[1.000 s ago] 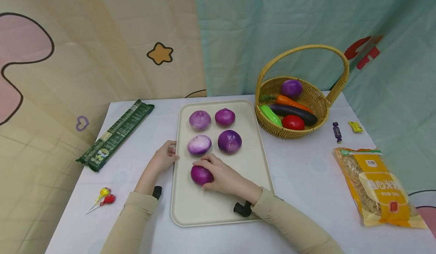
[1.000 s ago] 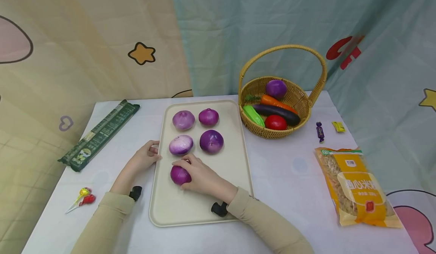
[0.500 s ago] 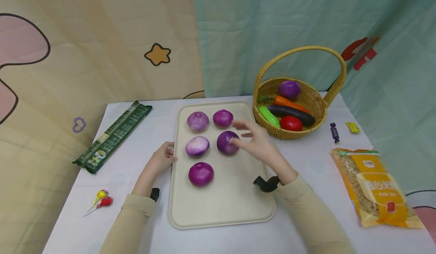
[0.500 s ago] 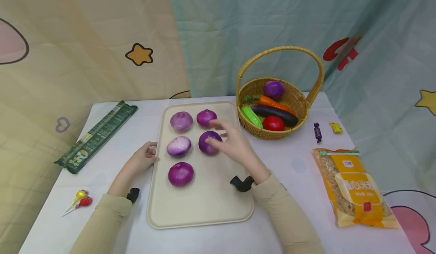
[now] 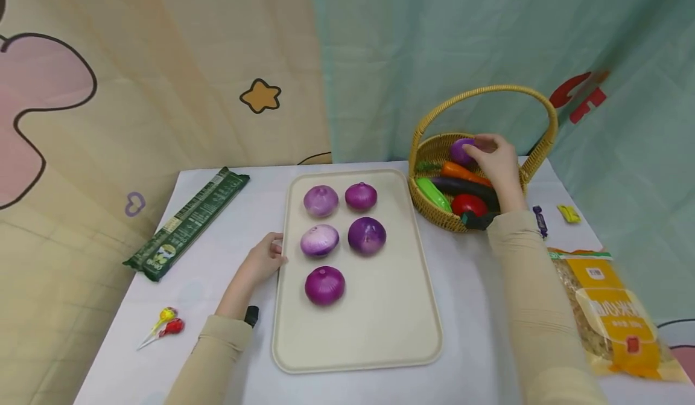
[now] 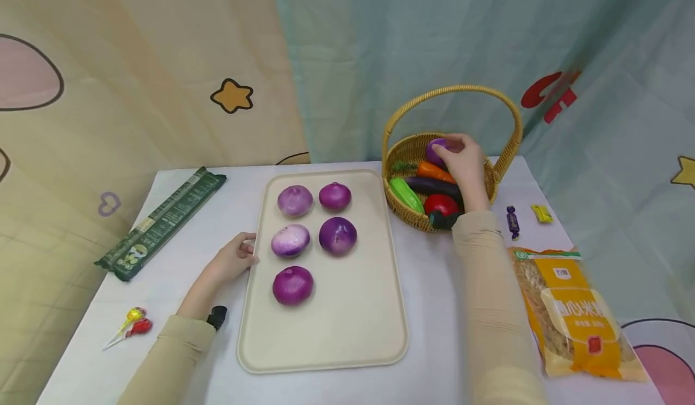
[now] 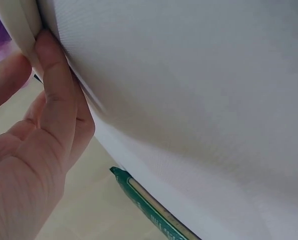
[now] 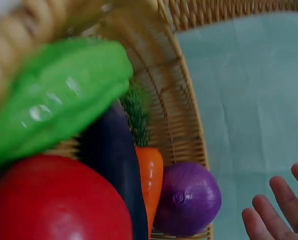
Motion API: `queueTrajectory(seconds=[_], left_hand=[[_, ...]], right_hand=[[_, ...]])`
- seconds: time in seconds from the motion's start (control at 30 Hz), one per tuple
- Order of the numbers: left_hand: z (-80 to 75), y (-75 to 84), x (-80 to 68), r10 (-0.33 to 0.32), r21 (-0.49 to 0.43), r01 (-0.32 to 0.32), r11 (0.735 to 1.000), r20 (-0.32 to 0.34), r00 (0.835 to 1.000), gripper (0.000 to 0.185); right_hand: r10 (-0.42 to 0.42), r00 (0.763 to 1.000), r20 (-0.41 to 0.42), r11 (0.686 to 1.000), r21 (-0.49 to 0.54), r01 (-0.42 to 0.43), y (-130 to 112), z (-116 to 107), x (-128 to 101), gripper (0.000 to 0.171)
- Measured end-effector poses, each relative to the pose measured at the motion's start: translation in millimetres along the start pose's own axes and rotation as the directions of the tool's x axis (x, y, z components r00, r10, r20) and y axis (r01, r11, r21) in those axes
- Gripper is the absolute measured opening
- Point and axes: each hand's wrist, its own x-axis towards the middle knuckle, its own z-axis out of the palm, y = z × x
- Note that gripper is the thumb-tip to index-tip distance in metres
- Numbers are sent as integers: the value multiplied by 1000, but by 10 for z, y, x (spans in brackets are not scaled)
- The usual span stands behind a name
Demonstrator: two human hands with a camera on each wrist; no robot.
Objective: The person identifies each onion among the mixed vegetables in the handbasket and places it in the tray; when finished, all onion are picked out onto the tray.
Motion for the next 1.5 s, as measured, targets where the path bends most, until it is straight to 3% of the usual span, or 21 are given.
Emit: queueTrajectory(seconds=[0.47, 0.9, 1.03, 1.23, 1.5], left_hand=[[-3, -15, -5, -1, -23, 1, 1000, -8, 1000, 56], [33, 1, -28, -8, -30, 7, 1000, -20, 1000, 53], [23, 8, -37, -10, -36, 9, 999, -29, 1000, 53], [42, -3, -47, -4, -44, 2, 999, -30, 1000, 53], [31, 13, -35, 1, -34, -2, 999, -51, 999, 52]], right_hand=[[131, 990, 43, 991, 28, -132, 252, 48, 366, 83], [247, 956, 155, 960, 93, -263, 524, 161, 503, 88], [255, 959, 128, 957, 111, -269, 537, 200, 511, 83], [272, 961, 51, 960, 59, -275, 550, 226, 505, 84], [238, 971, -7, 971, 21, -238, 434, 226, 539, 84]])
